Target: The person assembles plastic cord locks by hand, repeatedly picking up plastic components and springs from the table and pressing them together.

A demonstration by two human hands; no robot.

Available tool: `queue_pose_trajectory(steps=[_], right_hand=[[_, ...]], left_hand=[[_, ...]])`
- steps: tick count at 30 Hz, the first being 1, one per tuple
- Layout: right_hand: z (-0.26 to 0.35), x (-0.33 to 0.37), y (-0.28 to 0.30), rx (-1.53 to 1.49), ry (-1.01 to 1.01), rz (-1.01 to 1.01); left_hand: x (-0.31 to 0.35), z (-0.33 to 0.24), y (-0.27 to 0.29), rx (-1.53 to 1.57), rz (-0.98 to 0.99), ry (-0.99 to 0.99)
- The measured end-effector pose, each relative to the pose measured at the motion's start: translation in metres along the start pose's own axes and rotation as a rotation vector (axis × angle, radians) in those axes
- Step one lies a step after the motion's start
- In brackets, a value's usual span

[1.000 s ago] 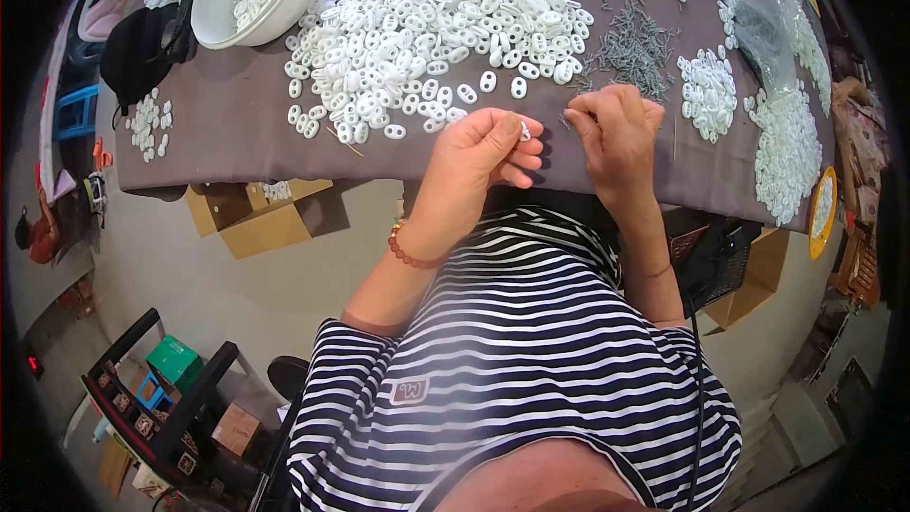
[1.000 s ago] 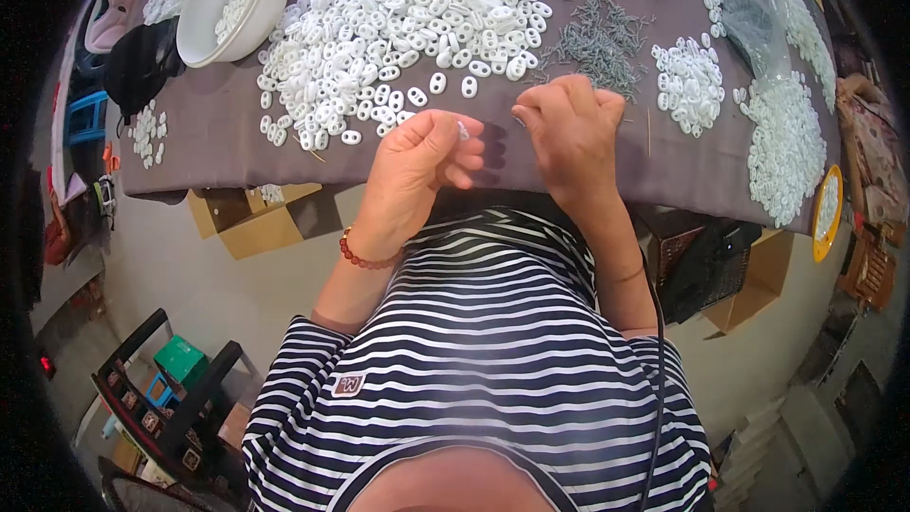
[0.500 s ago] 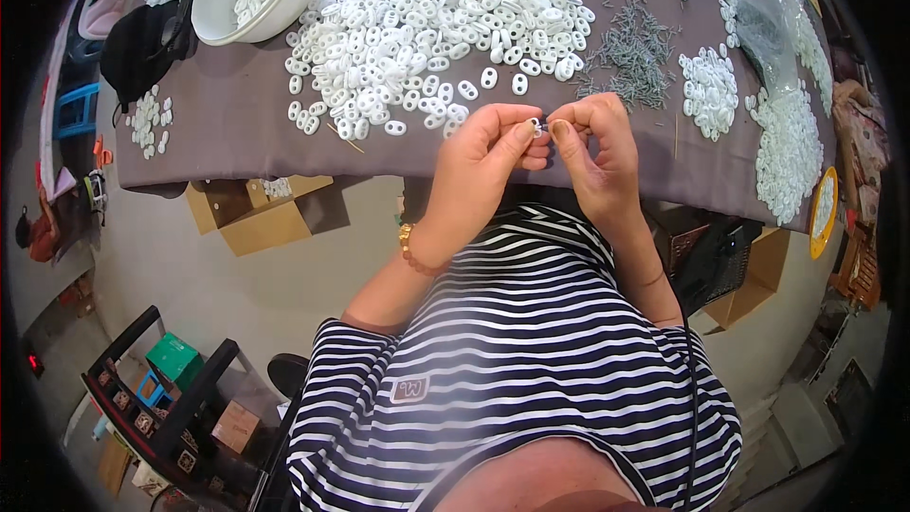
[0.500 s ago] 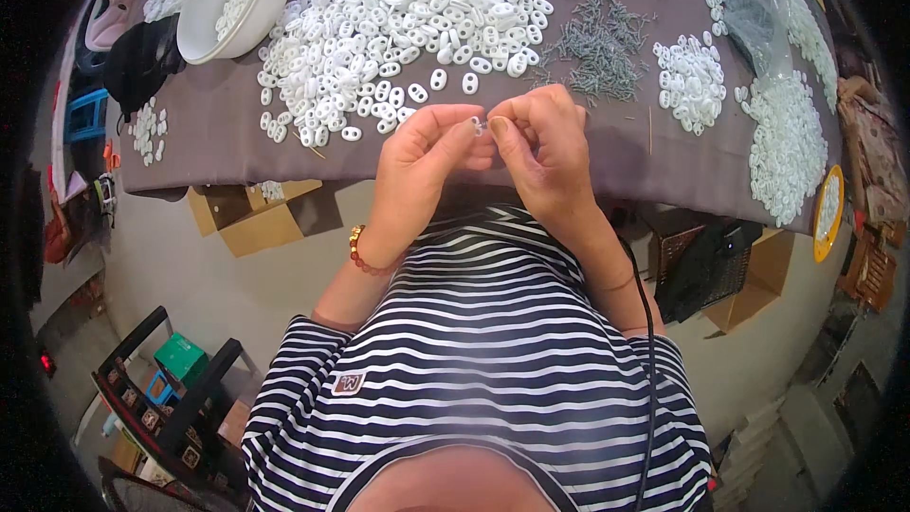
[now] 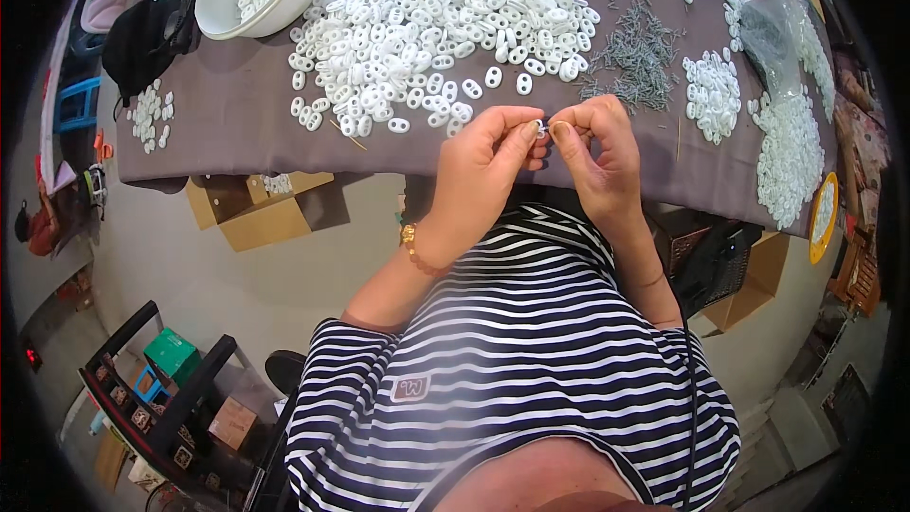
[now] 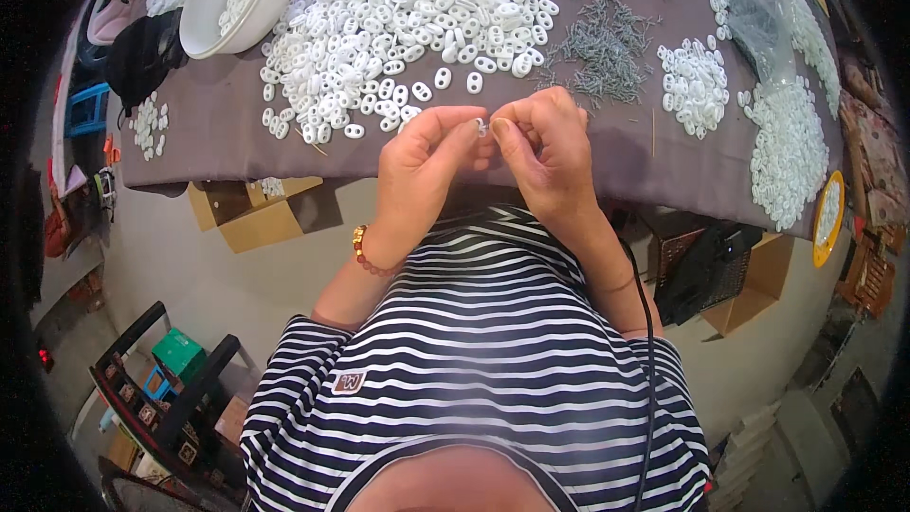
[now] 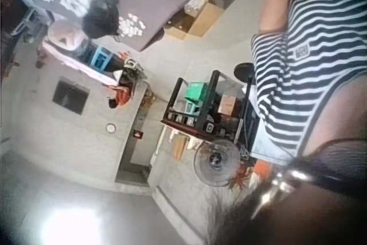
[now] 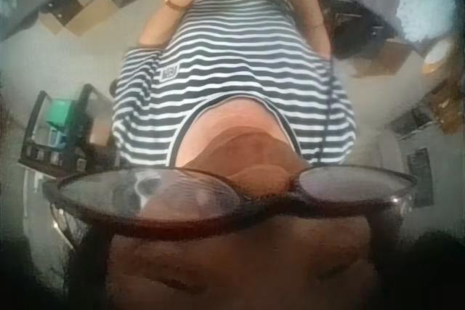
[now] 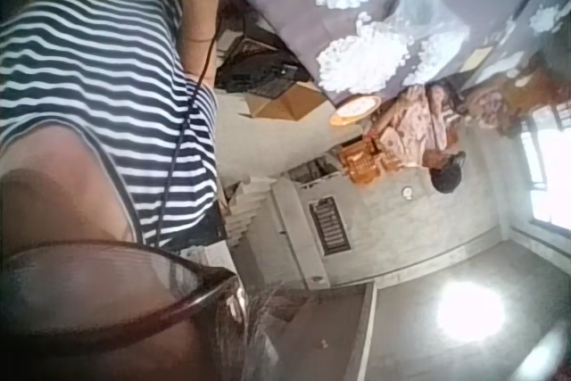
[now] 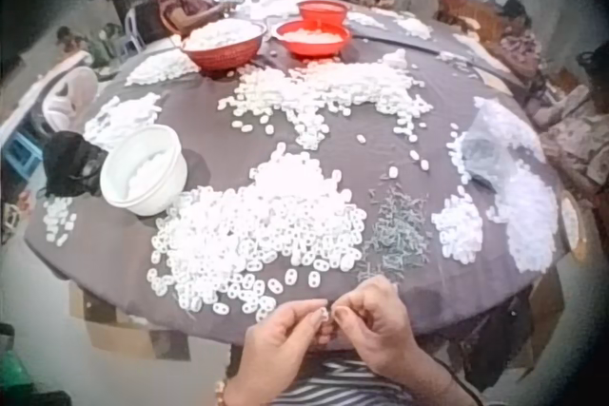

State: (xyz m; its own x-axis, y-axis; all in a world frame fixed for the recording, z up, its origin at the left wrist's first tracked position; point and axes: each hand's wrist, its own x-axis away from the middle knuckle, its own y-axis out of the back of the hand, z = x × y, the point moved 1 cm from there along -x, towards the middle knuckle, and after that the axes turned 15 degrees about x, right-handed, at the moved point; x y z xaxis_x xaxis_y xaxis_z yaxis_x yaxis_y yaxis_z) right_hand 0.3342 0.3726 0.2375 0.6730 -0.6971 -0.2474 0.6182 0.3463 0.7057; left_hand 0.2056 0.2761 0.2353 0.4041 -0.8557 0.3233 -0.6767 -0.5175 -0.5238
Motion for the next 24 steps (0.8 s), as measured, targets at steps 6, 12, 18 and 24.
queue_pose_trajectory(steps=[6,12,18,24], right_hand=[[0.0033,0.0,0.0007,-0.036,-0.046,0.007],[0.0035,0.0004,-0.0001,-0.078,-0.078,0.006],[0.004,0.0,-0.0001,-0.137,-0.124,0.02],[0.0039,-0.0003,-0.0009,-0.107,-0.1,0.033]], left_hand=[[0.0016,-0.0025,-0.0029,-0.126,-0.025,-0.041],[0.0014,-0.0038,-0.003,-0.13,-0.036,-0.024],[0.0022,-0.0066,-0.0051,-0.125,-0.039,-0.017],[0.0032,-0.0062,-0.0049,-0.286,-0.03,-0.133]])
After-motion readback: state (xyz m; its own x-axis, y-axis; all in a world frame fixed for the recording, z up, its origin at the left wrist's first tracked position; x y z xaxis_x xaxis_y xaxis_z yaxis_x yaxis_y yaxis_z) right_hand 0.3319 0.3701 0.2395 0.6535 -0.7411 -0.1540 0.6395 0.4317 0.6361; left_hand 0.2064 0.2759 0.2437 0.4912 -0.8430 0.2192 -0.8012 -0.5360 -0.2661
